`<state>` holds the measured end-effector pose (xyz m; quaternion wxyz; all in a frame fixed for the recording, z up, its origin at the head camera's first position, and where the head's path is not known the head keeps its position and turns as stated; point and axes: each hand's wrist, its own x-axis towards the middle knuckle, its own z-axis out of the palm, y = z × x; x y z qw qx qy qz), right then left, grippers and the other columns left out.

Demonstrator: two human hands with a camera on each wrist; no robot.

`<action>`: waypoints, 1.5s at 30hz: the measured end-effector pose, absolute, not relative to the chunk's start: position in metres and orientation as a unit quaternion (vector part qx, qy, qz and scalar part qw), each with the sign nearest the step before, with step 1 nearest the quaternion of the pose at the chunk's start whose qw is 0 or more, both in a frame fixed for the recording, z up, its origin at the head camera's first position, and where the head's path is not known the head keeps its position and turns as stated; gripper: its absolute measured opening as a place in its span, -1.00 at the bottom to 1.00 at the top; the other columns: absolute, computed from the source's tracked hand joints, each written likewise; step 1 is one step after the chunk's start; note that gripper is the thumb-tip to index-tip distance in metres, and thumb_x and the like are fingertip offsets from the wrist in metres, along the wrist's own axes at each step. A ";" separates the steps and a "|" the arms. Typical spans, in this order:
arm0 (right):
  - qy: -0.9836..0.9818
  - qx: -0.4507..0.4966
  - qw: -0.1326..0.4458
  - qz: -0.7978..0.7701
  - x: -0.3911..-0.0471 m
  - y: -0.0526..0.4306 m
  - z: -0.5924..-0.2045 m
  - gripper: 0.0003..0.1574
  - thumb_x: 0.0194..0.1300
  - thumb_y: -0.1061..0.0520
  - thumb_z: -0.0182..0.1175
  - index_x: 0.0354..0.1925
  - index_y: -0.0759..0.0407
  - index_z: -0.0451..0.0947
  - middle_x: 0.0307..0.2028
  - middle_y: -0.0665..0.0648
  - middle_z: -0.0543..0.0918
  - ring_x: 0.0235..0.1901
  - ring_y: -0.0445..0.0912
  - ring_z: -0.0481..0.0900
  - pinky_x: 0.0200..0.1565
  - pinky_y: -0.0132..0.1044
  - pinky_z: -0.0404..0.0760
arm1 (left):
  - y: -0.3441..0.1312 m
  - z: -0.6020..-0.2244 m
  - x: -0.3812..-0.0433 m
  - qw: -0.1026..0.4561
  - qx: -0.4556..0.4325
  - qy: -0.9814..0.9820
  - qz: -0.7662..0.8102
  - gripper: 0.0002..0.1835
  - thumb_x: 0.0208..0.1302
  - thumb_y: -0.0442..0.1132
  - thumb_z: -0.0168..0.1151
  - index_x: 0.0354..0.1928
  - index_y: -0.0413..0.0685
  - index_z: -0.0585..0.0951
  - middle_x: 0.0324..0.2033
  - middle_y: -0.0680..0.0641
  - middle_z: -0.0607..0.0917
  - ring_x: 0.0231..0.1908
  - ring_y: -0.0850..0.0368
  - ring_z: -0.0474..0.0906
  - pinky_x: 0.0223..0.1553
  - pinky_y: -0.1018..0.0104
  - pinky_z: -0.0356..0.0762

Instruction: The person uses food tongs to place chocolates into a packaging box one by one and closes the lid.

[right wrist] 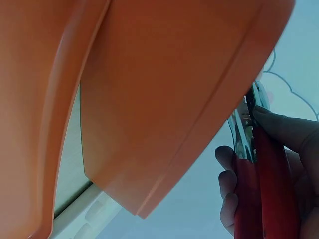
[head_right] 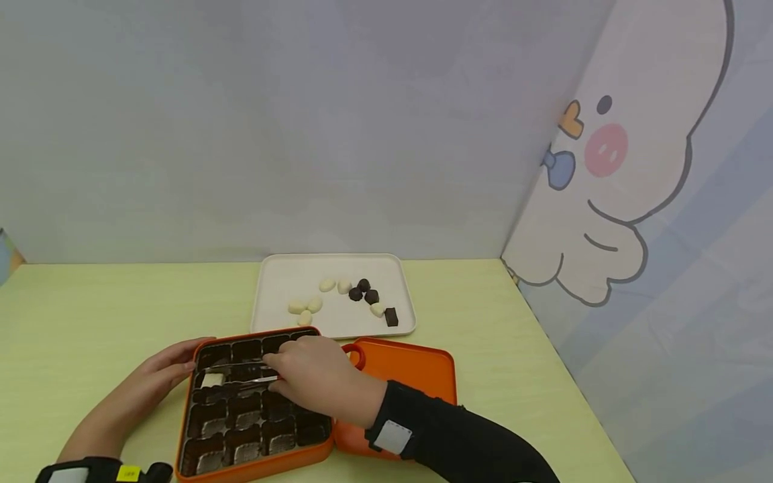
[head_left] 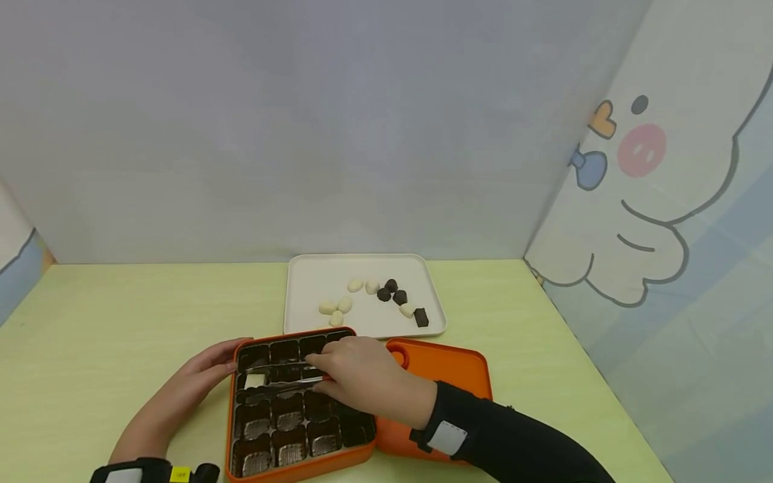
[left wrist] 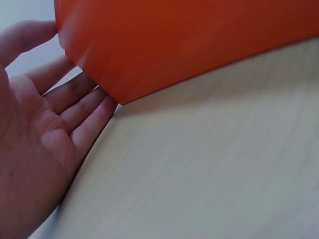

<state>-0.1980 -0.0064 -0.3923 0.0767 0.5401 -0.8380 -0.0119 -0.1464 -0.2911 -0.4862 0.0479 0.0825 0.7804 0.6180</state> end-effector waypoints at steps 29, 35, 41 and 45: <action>-0.936 0.343 0.079 -0.017 -0.280 0.064 -0.405 -0.48 0.06 -0.13 0.28 -0.02 0.01 0.52 -0.47 -0.01 0.52 -0.56 -0.19 0.38 -0.62 -0.41 0.41 | -0.294 -0.486 -0.146 0.043 0.075 0.788 0.610 -0.54 0.37 -0.12 -0.08 0.27 -0.04 0.23 0.28 -0.22 0.13 0.23 -0.09 0.03 0.04 0.47 0.21; -0.930 0.361 0.064 -0.028 -0.282 0.061 -0.417 -0.58 0.06 -0.12 0.29 -0.13 0.03 0.54 -0.52 -0.04 0.49 -0.56 -0.18 0.37 -0.59 -0.40 0.42 | -0.295 -0.488 -0.147 0.039 0.076 0.795 0.601 -0.55 0.37 -0.11 -0.09 0.27 0.00 0.24 0.27 -0.21 0.15 0.20 -0.07 0.09 0.05 0.44 0.22; -0.927 0.364 0.078 -0.045 -0.283 0.055 -0.424 -0.63 0.06 -0.12 0.28 -0.21 0.03 0.55 -0.56 -0.04 0.45 -0.58 -0.17 0.35 -0.60 -0.39 0.41 | -0.293 -0.488 -0.147 0.043 0.080 0.786 0.612 -0.54 0.37 -0.11 -0.08 0.26 -0.01 0.24 0.27 -0.21 0.16 0.21 0.05 0.10 0.04 0.49 0.22; -0.926 0.363 0.085 -0.053 -0.286 0.051 -0.427 -0.64 0.07 -0.15 0.27 -0.24 0.03 0.54 -0.56 -0.03 0.45 -0.57 -0.15 0.37 -0.56 -0.36 0.45 | -0.292 -0.487 -0.147 0.044 0.079 0.781 0.618 -0.55 0.36 -0.10 -0.08 0.26 0.00 0.24 0.26 -0.20 0.18 0.19 0.13 0.13 0.04 0.52 0.21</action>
